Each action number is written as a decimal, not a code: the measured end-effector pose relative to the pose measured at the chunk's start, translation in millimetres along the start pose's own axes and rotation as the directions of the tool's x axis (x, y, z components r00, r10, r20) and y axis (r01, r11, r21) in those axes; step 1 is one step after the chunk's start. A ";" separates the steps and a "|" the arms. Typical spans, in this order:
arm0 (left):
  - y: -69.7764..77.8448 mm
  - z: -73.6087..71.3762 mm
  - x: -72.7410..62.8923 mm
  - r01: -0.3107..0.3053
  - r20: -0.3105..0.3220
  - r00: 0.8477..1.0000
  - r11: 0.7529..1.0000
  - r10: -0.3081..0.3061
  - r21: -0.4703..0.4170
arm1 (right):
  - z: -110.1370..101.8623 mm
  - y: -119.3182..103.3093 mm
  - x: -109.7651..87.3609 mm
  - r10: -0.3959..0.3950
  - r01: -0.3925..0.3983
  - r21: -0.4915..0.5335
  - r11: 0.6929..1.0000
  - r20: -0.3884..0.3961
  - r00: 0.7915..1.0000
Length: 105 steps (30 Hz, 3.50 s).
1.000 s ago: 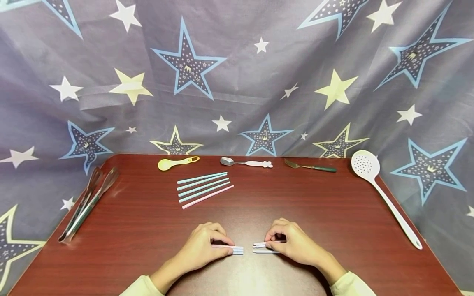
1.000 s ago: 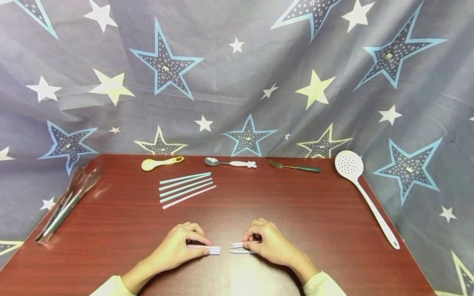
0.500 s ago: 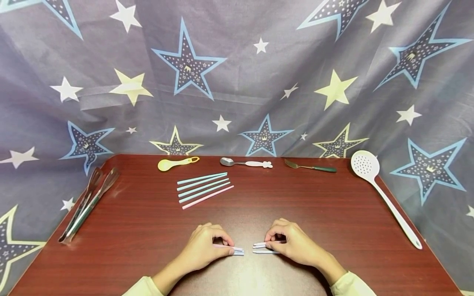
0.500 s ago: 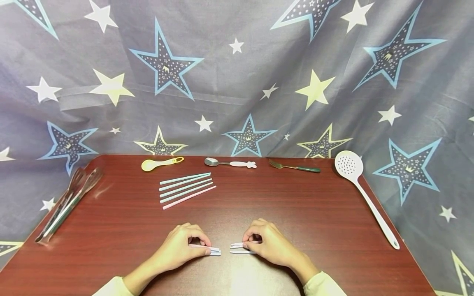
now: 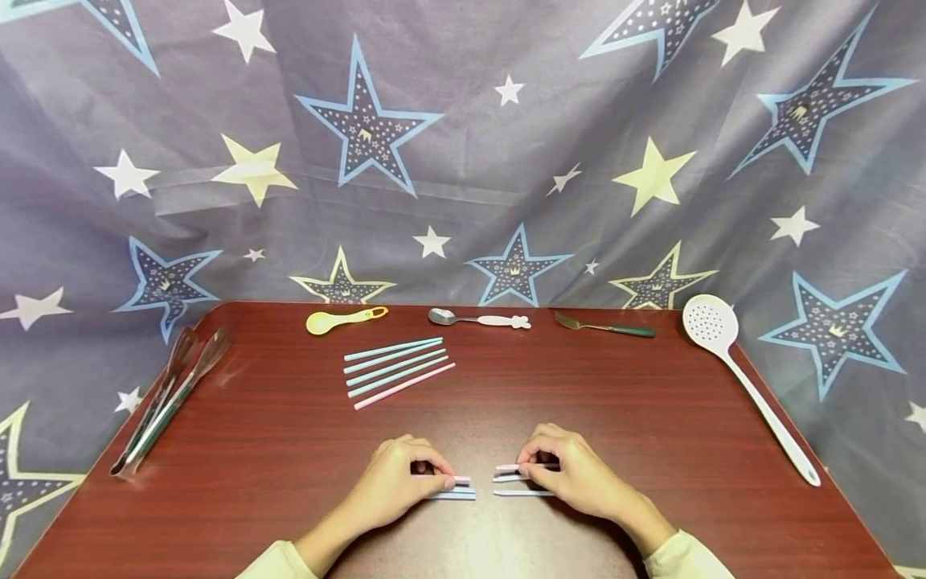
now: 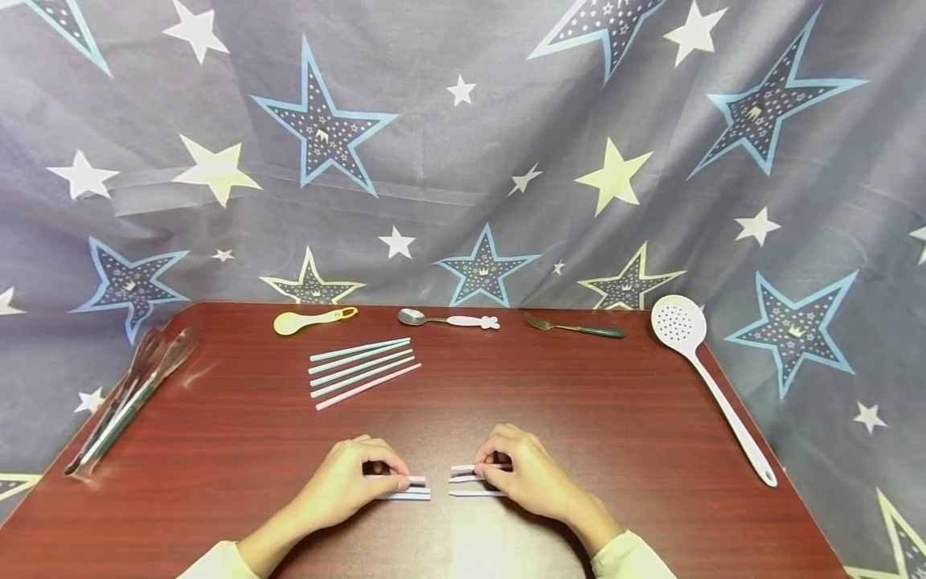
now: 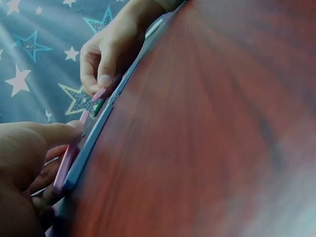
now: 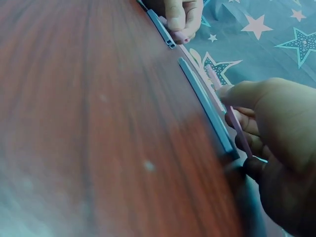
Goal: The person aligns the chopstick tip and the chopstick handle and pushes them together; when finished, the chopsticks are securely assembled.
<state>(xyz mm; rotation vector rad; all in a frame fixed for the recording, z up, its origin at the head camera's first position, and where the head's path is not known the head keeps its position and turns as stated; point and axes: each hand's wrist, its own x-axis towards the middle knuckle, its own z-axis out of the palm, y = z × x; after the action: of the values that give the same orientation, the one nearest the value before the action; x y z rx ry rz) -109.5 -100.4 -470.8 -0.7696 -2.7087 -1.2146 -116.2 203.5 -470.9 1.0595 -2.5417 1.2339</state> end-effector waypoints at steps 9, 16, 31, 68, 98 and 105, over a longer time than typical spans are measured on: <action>6.7 -14.6 10.4 0.008 -0.060 0.998 0.996 -0.013 -0.085 | -17.0 -4.6 15.0 -0.058 0.055 -0.023 0.998 -0.109 0.992; 25.9 -35.1 32.0 -0.130 -0.170 0.978 0.990 0.120 -0.049 | -30.1 -19.9 34.5 -0.073 0.066 -0.044 0.997 -0.178 0.981; 42.3 -41.7 50.0 -0.183 -0.233 0.958 0.982 0.168 -0.047 | -29.9 -34.5 51.2 -0.094 0.094 -0.012 0.995 -0.263 0.960; 41.2 -26.4 49.1 -0.188 -0.246 0.954 0.981 0.171 -0.044 | -19.5 -37.8 50.6 -0.099 0.094 -0.030 0.995 -0.233 0.968; 40.9 -12.7 45.5 -0.084 -0.227 0.972 0.991 0.058 -0.107 | -2.0 -36.2 50.4 -0.030 0.038 0.023 0.999 -0.289 0.957; 39.4 -10.5 45.9 -0.052 -0.184 0.983 0.990 0.027 -0.134 | -2.9 -32.9 48.0 -0.024 0.029 0.014 0.999 -0.262 0.965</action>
<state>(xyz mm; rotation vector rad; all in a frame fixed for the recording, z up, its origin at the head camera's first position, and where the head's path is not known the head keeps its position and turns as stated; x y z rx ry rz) -132.3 -66.9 -424.7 -0.6853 -2.4739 -1.4011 -131.4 165.9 -429.2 0.8653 -2.3144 1.2959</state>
